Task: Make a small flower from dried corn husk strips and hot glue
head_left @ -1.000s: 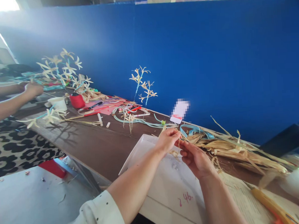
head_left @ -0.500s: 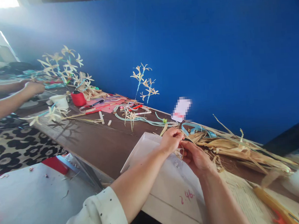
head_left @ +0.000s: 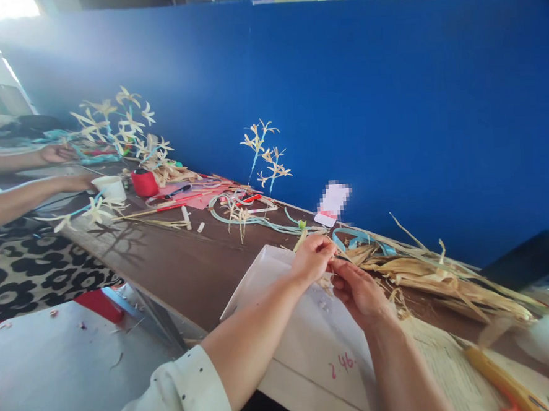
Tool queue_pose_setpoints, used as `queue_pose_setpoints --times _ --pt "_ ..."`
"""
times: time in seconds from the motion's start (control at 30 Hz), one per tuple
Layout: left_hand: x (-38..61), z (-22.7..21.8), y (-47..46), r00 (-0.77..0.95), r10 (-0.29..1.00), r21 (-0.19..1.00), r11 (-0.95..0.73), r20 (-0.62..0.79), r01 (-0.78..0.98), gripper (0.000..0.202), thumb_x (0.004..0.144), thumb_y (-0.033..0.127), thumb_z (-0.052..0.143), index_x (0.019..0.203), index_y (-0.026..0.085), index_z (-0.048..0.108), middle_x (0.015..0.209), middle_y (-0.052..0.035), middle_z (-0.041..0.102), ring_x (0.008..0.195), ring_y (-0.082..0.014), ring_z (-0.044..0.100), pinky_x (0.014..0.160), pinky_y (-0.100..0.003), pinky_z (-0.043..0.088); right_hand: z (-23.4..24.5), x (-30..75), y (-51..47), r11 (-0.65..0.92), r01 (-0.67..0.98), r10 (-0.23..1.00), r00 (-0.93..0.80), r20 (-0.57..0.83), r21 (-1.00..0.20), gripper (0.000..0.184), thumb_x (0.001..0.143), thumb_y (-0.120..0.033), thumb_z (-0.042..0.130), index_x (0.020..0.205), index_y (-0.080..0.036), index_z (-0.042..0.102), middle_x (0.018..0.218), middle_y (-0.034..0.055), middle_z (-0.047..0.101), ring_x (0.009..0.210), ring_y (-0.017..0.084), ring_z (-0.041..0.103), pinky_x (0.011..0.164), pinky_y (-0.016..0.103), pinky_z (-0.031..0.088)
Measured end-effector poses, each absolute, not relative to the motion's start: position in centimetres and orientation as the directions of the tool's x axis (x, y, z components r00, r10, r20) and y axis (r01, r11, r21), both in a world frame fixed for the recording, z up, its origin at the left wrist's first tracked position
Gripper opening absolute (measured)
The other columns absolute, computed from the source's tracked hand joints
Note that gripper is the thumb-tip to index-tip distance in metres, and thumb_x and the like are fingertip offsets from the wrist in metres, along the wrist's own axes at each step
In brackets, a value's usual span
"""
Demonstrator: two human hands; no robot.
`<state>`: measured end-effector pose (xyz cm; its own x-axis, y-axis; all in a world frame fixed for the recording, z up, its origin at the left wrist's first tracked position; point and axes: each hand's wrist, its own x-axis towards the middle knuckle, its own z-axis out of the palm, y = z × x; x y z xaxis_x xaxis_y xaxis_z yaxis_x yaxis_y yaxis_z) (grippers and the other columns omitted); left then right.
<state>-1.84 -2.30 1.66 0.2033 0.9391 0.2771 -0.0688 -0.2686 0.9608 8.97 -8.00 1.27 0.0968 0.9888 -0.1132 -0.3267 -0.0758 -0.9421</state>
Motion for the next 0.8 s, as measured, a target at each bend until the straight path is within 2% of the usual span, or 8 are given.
queue_pose_setpoints --times 0.13,0.23,0.43,0.6,0.7,0.8 --pt "-2.4 2.42 -2.34 0.171 0.939 0.954 -0.3 0.299 -0.015 0.017 0.08 0.026 0.05 0.071 0.015 0.06 0.076 -0.0003 0.057 0.071 -0.0093 0.053 0.066 -0.02 0.044 1.2 9.46 -7.93 -0.059 -0.353 0.991 0.095 -0.099 -0.934 0.028 0.067 -0.033 0.073 0.091 -0.02 0.07 0.09 0.005 0.065 0.051 0.006 0.039 0.037 0.018 0.023" --pt "-2.56 2.68 -2.42 0.173 0.934 0.948 -0.317 0.312 0.005 0.017 0.08 0.025 0.05 0.071 0.015 0.061 0.077 -0.0006 0.059 0.073 -0.0097 0.053 0.069 -0.02 0.043 1.31 9.68 -7.98 -0.057 -0.329 0.989 0.108 -0.098 -0.943 0.03 0.066 -0.034 0.073 0.092 -0.019 0.07 0.091 0.0059 0.064 0.051 0.007 0.039 0.037 0.019 0.023" --pt "-2.27 2.13 -2.36 0.233 0.916 0.944 -0.329 0.327 -0.035 0.018 0.08 0.028 0.05 0.073 0.015 0.061 0.081 -0.0018 0.059 0.066 -0.0086 0.053 0.061 -0.019 0.046 1.59 9.42 -8.1 -0.041 -0.271 0.987 0.136 -0.081 -0.962 0.025 0.06 -0.035 0.077 0.077 -0.017 0.07 0.078 0.0042 0.063 0.049 0.006 0.036 0.037 0.02 0.019" --pt "-2.1 1.76 -2.29 0.276 0.911 0.952 -0.292 0.305 -0.088 0.021 0.08 0.032 0.05 0.077 0.015 0.061 0.086 -0.0034 0.06 0.066 -0.0093 0.053 0.054 -0.019 0.045 1.2 9.71 -7.92 -0.022 -0.241 0.991 0.123 -0.053 -0.97 0.023 0.063 -0.037 0.075 0.074 -0.018 0.069 0.079 0.004 0.062 0.05 0.006 0.035 0.039 0.021 0.018" --pt "-2.05 1.7 -2.35 0.275 0.904 0.945 -0.321 0.326 -0.065 0.02 0.08 0.032 0.051 0.076 0.015 0.061 0.088 -0.0034 0.06 0.068 -0.0094 0.053 0.057 -0.019 0.045 0.96 9.81 -7.89 -0.022 -0.205 0.989 0.136 -0.051 -0.979 0.021 0.065 -0.036 0.074 0.072 -0.017 0.068 0.069 0.0015 0.058 0.049 0.006 0.032 0.04 0.02 0.016" --pt "-2.01 1.75 -2.56 0.276 0.885 0.921 -0.389 0.375 -0.005 0.018 0.08 0.028 0.052 0.071 0.015 0.061 0.085 -0.0028 0.059 0.073 -0.0102 0.053 0.065 -0.021 0.044 0.7 9.8 -7.82 -0.042 -0.152 0.986 0.153 -0.065 -0.987 0.021 0.063 -0.036 0.075 0.069 -0.017 0.067 0.053 -0.0028 0.047 0.047 0.005 0.031 0.04 0.019 0.016"
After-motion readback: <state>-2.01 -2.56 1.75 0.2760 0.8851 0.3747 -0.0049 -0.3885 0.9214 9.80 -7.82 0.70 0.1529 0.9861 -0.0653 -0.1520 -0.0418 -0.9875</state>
